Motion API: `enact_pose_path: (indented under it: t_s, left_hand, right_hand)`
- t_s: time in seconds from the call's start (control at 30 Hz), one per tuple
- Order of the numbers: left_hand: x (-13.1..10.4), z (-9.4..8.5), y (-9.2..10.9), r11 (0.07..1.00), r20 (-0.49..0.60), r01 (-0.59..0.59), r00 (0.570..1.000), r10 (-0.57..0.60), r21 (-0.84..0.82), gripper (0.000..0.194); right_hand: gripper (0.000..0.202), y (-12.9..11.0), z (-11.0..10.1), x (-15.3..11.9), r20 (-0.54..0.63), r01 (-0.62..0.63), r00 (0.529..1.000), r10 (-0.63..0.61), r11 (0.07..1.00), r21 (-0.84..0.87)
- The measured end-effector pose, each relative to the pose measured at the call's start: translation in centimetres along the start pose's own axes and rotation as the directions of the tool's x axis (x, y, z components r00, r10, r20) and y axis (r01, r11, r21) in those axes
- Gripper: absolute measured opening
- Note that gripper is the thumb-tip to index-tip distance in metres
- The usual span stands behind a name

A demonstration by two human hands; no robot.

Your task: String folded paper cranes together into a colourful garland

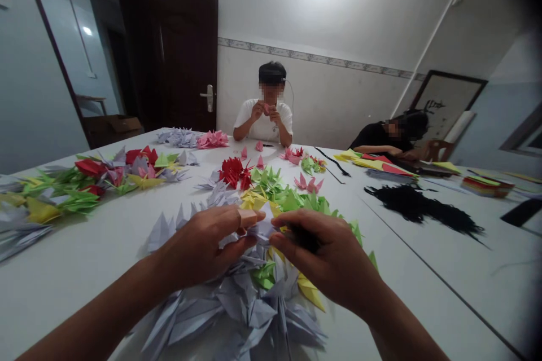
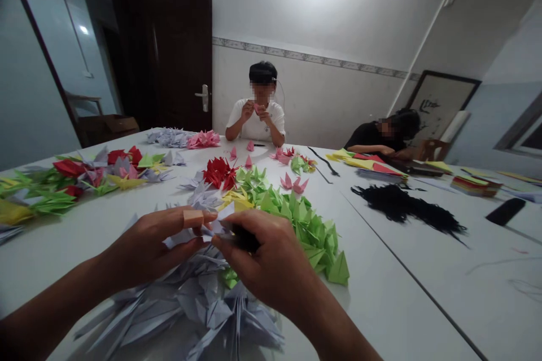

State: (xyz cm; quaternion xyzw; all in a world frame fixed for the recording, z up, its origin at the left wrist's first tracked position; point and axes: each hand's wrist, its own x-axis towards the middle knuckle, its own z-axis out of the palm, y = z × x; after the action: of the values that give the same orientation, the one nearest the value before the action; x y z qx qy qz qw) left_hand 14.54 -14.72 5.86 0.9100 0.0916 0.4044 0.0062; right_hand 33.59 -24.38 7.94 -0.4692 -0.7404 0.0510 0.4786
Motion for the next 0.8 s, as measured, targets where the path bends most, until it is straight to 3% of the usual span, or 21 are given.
enact_pose_path:
  t_s: [0.57,0.8]
  left_hand:
    - [0.1,0.1,0.0,1.000,0.013,-0.007,1.000,0.007,0.011,0.016]
    - [-0.2,-0.8,-2.3,0.978,-0.019,0.063,0.998,-0.061,0.200,0.020]
  right_hand:
    - [0.007,-0.2,0.0,-0.2,0.026,0.024,0.999,-0.025,1.000,0.020]
    - [0.008,0.4,-0.7,-0.1,-0.042,-0.057,0.998,0.055,0.998,-0.042]
